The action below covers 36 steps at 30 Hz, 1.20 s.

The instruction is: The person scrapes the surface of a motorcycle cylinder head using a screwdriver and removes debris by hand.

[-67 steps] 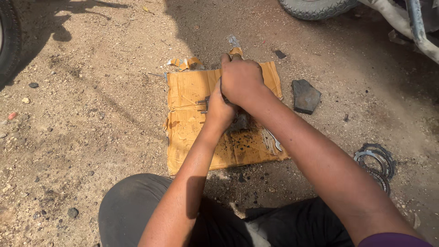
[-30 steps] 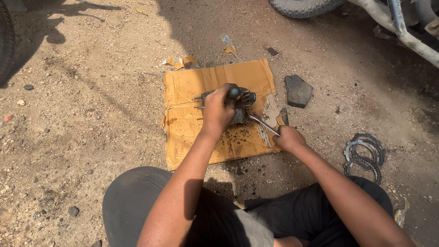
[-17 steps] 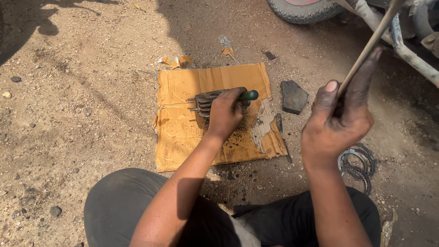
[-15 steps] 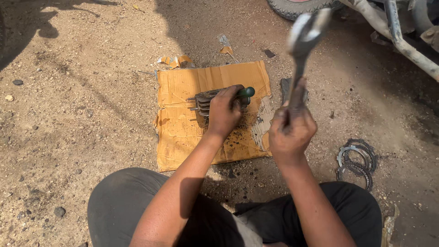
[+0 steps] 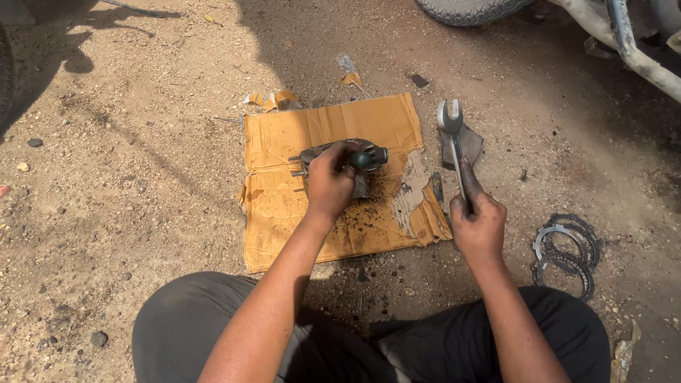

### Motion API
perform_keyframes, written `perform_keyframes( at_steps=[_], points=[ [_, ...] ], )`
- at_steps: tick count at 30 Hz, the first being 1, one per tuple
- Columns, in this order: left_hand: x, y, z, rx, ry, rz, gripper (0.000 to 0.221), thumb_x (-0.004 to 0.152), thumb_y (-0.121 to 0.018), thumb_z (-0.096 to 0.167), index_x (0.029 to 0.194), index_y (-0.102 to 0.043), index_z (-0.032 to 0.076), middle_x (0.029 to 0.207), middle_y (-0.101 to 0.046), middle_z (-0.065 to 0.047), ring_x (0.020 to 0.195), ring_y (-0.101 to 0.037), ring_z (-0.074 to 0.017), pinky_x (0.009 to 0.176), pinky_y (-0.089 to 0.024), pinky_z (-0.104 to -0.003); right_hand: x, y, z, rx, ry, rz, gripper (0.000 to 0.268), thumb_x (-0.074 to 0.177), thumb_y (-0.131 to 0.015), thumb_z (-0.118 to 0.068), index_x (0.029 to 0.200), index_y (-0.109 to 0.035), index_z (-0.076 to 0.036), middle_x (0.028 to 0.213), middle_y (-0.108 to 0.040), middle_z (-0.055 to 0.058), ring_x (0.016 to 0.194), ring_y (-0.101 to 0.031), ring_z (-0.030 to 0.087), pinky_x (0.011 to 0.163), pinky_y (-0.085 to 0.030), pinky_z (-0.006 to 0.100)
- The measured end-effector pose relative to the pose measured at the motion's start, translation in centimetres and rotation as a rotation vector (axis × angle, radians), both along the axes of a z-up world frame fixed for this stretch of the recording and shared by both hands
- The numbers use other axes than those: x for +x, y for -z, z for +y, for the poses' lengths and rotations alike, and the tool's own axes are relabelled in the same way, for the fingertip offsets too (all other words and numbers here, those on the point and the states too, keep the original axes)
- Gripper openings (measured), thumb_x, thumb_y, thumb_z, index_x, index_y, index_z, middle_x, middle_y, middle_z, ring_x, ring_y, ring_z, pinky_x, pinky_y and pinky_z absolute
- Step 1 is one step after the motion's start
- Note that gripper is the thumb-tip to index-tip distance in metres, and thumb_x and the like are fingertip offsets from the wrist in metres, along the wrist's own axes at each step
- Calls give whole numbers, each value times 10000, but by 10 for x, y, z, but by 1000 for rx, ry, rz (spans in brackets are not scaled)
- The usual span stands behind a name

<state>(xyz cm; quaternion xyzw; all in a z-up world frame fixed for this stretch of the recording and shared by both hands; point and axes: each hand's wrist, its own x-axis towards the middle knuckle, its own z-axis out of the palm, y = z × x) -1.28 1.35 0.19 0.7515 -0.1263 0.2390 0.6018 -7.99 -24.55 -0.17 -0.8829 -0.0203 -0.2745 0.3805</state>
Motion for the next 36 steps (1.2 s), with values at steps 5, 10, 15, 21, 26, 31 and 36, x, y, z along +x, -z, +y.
perform_keyframes(
  at_steps=[5,10,15,21,26,31,36],
  points=[
    [10,7,6,-30,53,42,283,773,-628,-178,994,-657,-2,1000,-745,-143,969,-742,-233,873,-581,-337,23,94,-13,535,14,282,589,925,-606,-3,1503,-546,-99,681,-555,-31,491,-419,50,421,-334,247],
    [2,-20,15,-65,139,100,269,809,-636,-203,966,-666,14,1038,-760,-95,1059,-740,-223,955,-583,-351,42,98,-24,970,139,413,685,921,-551,29,1570,-430,-153,635,-538,-6,447,-437,75,380,-347,253],
    [-24,-89,116,-553,268,-182,235,1002,-750,-132,1074,-644,66,1100,-737,-119,1169,-723,-264,1214,-432,-529,43,94,-28,1139,199,369,655,938,-531,38,1561,-433,-138,635,-515,17,433,-432,92,367,-353,255],
    [-20,-64,112,-383,99,118,256,887,-723,-92,1065,-621,60,1083,-731,-109,1141,-731,-242,1041,-550,-439,49,109,-27,1137,172,357,644,943,-540,38,1560,-442,-121,656,-512,8,445,-427,83,370,-347,245],
    [2,-28,65,-320,187,103,194,940,-660,-99,1056,-601,44,1091,-727,-80,1100,-686,-161,1017,-548,-323,42,105,-24,1015,198,370,625,959,-539,32,1555,-461,-139,691,-522,10,461,-427,81,369,-349,239],
    [7,-7,45,-242,147,149,193,922,-657,-111,1020,-599,44,1040,-716,-62,1039,-686,-141,967,-555,-304,41,97,-24,1027,251,383,611,970,-537,16,1553,-468,-153,718,-545,13,485,-458,68,376,-365,229],
    [7,-6,45,-248,137,112,197,925,-640,-121,1028,-593,41,1044,-701,-66,1055,-689,-139,984,-555,-303,41,96,-23,1063,222,353,611,966,-530,28,1550,-465,-138,723,-541,8,480,-457,70,365,-359,233]
  ],
)
